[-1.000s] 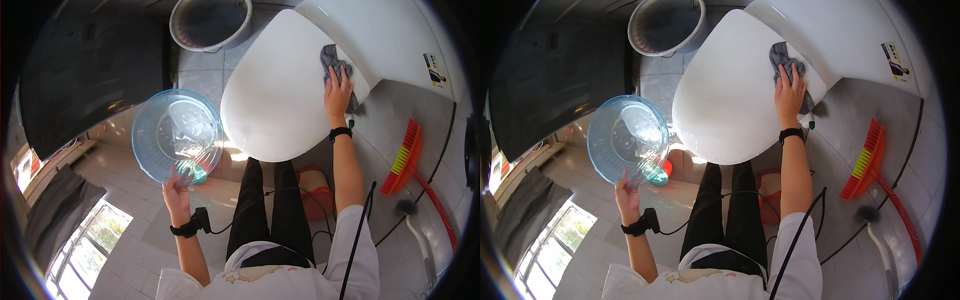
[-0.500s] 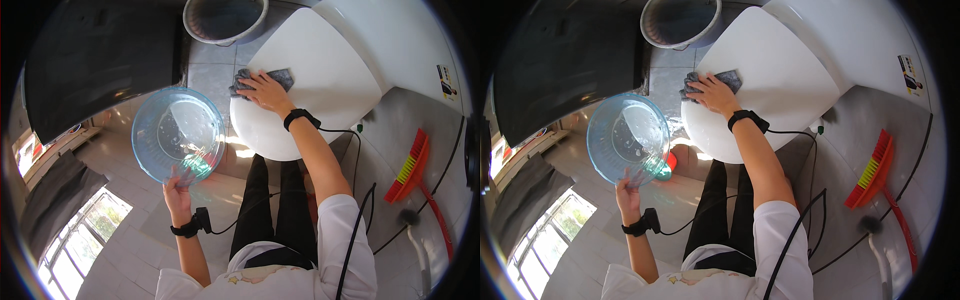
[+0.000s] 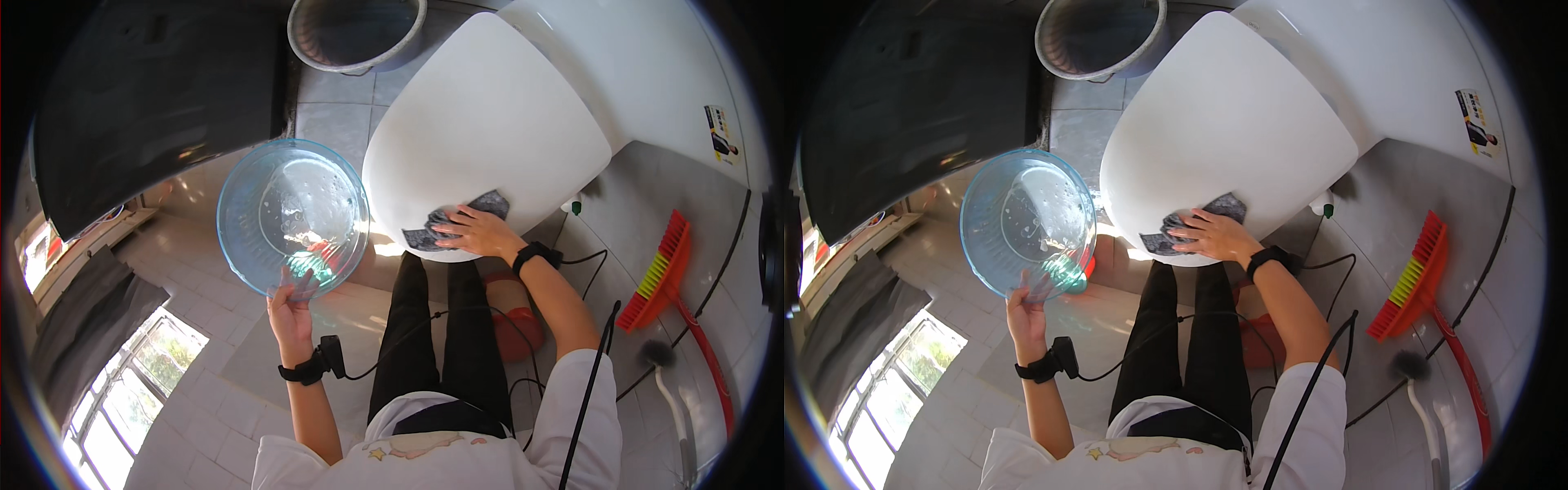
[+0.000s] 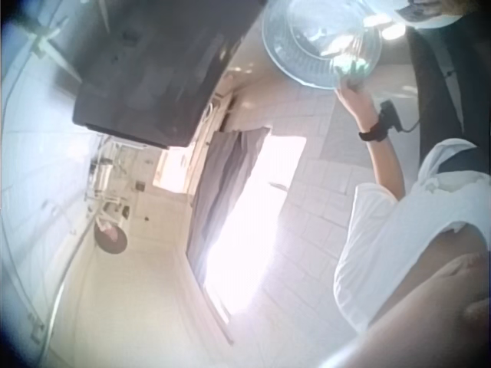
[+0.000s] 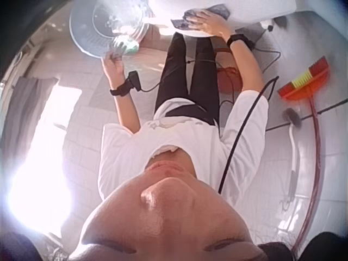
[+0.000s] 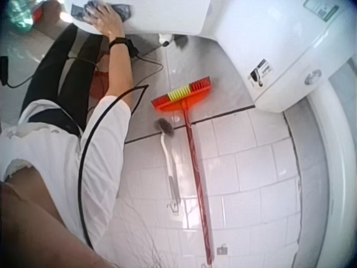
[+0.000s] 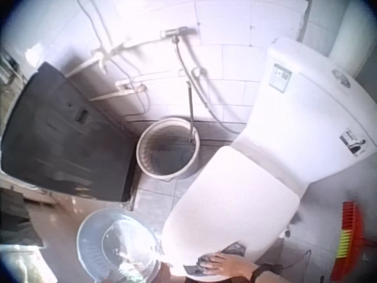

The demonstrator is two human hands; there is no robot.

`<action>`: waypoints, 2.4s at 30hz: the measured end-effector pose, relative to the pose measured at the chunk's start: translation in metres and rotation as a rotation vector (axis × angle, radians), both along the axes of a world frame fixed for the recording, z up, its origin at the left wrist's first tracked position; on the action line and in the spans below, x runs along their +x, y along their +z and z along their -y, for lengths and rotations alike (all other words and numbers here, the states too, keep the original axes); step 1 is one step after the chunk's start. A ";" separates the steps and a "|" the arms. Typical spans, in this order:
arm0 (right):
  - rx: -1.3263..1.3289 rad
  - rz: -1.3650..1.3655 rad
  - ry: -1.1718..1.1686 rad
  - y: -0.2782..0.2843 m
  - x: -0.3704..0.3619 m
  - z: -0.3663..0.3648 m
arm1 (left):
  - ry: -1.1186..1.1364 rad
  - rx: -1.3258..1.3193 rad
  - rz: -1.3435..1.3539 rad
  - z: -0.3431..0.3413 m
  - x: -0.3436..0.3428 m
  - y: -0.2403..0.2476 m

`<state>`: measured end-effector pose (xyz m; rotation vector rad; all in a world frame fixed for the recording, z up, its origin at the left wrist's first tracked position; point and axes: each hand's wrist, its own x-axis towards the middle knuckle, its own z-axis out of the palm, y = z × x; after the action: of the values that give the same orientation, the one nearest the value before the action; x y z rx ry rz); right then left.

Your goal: The person wipes the toilet tank and lid with a cloth after applying soapy water from a bowl.

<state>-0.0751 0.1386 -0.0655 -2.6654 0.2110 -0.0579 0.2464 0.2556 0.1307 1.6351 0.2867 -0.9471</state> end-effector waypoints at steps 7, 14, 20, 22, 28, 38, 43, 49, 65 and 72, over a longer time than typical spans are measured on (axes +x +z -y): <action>-0.062 -0.088 -0.062 0.022 -0.100 0.053 | -0.038 -0.007 -0.022 0.007 -0.003 -0.004; -0.101 -0.086 -0.089 0.026 -0.059 0.120 | -0.038 -0.003 -0.037 0.008 -0.002 -0.011; -0.182 0.077 -0.455 0.007 0.063 0.168 | -0.031 -0.011 -0.012 0.013 -0.006 -0.011; -0.179 0.149 -0.599 0.000 0.093 0.168 | -0.011 -0.015 -0.011 0.016 -0.007 -0.013; -0.116 0.183 -0.832 0.003 0.094 0.136 | -0.015 -0.016 -0.024 0.023 -0.009 -0.009; -0.237 -0.001 -1.643 0.000 -0.058 0.074 | 0.003 -0.024 -0.053 0.045 -0.012 -0.005; -0.285 0.064 -2.073 -0.014 -0.066 0.088 | -0.039 -0.001 -0.071 0.059 -0.013 -0.007; -0.336 -0.020 -1.853 -0.005 0.003 0.153 | -0.057 -0.025 -0.098 0.061 -0.006 -0.013; 0.064 -0.013 -0.970 0.016 0.119 0.045 | 0.041 -0.023 -0.039 0.057 0.006 0.001; 0.026 -0.125 -0.573 0.006 0.118 -0.044 | 0.037 -0.017 -0.038 0.046 -0.002 0.000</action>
<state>0.0433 0.1825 -0.0591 -2.4979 0.9993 -0.0691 0.2441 0.2101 0.1306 1.5922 0.3325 -0.9515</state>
